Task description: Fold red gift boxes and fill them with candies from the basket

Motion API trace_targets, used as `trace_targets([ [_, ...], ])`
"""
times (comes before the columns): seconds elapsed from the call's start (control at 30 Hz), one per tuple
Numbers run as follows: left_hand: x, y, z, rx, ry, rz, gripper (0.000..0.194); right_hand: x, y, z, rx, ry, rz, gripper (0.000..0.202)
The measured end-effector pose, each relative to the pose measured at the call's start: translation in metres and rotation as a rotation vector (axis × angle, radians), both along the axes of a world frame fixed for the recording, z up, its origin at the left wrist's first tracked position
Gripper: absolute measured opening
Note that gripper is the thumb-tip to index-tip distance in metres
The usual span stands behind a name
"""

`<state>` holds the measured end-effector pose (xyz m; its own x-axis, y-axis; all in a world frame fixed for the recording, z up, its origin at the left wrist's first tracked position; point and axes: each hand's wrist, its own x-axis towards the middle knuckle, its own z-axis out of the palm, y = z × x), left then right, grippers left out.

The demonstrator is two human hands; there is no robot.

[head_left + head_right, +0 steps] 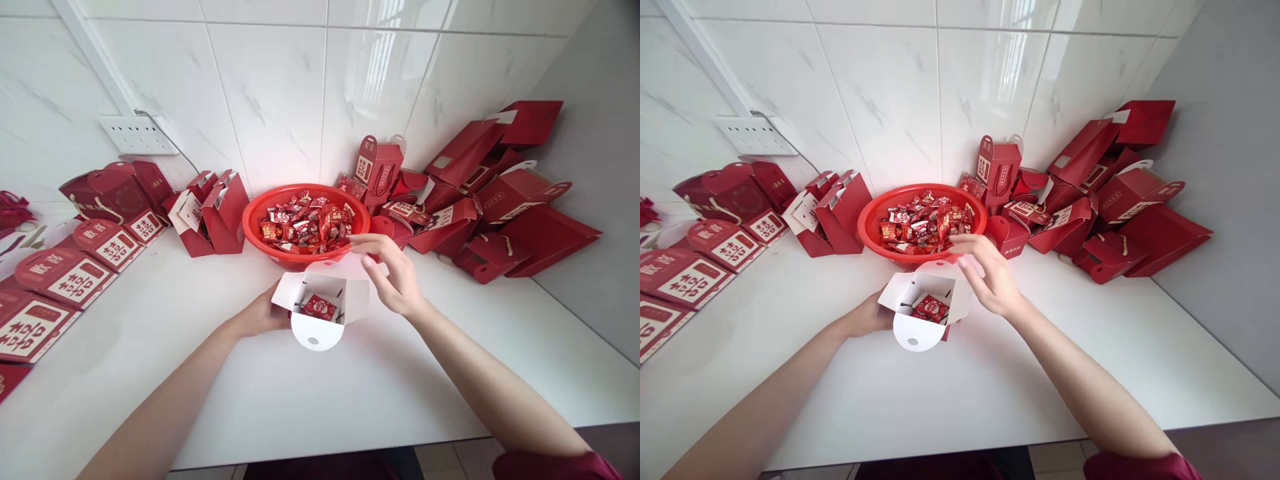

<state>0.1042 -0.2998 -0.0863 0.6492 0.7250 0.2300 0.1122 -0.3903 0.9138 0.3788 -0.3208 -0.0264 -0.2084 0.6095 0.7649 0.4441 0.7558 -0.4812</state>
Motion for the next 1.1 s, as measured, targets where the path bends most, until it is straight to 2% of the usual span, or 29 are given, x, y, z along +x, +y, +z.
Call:
trace_targets([
  [0.07, -0.003, -0.001, -0.003, -0.035, -0.011, -0.033, 0.067, 0.011, -0.004, -0.036, 0.083, 0.149, -0.149, 0.017],
  [0.1, -0.006, -0.002, -0.005, 0.022, -0.017, 0.011, 0.065, 0.015, -0.006, -0.052, 0.087, 0.155, -0.142, 0.025],
  [0.17, -0.011, -0.004, -0.007, 0.286, -0.012, 0.184, 0.067, 0.018, -0.008, -0.075, 0.171, 0.026, -0.024, 0.035],
  [0.23, -0.014, -0.008, -0.006, 0.559, 0.043, 0.279, 0.071, 0.014, -0.01, -0.088, 0.265, -0.16, 0.074, 0.047],
  [0.3, -0.014, -0.012, -0.002, 0.721, 0.108, 0.254, 0.07, 0.004, -0.013, -0.09, 0.305, -0.27, 0.104, 0.064],
  [0.37, -0.012, -0.015, 0.001, 0.803, 0.158, 0.199, 0.061, -0.007, -0.016, -0.089, 0.266, -0.293, 0.108, 0.079],
  [0.43, -0.01, -0.016, 0.001, 0.869, 0.175, 0.167, 0.049, -0.015, -0.019, -0.087, 0.2, -0.293, 0.119, 0.084],
  [0.53, -0.007, -0.016, 0.0, 0.947, 0.152, 0.166, 0.031, -0.022, -0.026, -0.085, 0.096, -0.244, 0.127, 0.07],
  [0.67, -0.001, -0.021, 0.003, 0.954, 0.125, 0.236, 0.011, -0.026, -0.034, -0.082, -0.177, 0.006, 0.079, 0.033],
  [0.73, 0.003, -0.025, 0.004, 0.928, 0.131, 0.258, 0.016, -0.027, -0.035, -0.08, -0.284, 0.147, 0.058, 0.029],
  [0.83, 0.007, -0.031, 0.004, 0.838, 0.144, 0.293, 0.043, -0.025, -0.031, -0.077, -0.387, 0.229, 0.096, 0.051],
  [0.87, 0.008, -0.032, 0.003, 0.82, 0.158, 0.299, 0.045, -0.024, -0.03, -0.077, -0.44, 0.236, 0.136, 0.059],
  [0.97, 0.008, -0.032, 0.001, 0.851, 0.212, 0.291, 0.031, -0.02, -0.027, -0.077, -0.577, 0.264, 0.258, 0.069],
  [1.1, 0.007, -0.031, 0.001, 0.876, 0.219, 0.272, 0.025, -0.019, -0.03, -0.079, -0.597, 0.301, 0.27, 0.073],
])
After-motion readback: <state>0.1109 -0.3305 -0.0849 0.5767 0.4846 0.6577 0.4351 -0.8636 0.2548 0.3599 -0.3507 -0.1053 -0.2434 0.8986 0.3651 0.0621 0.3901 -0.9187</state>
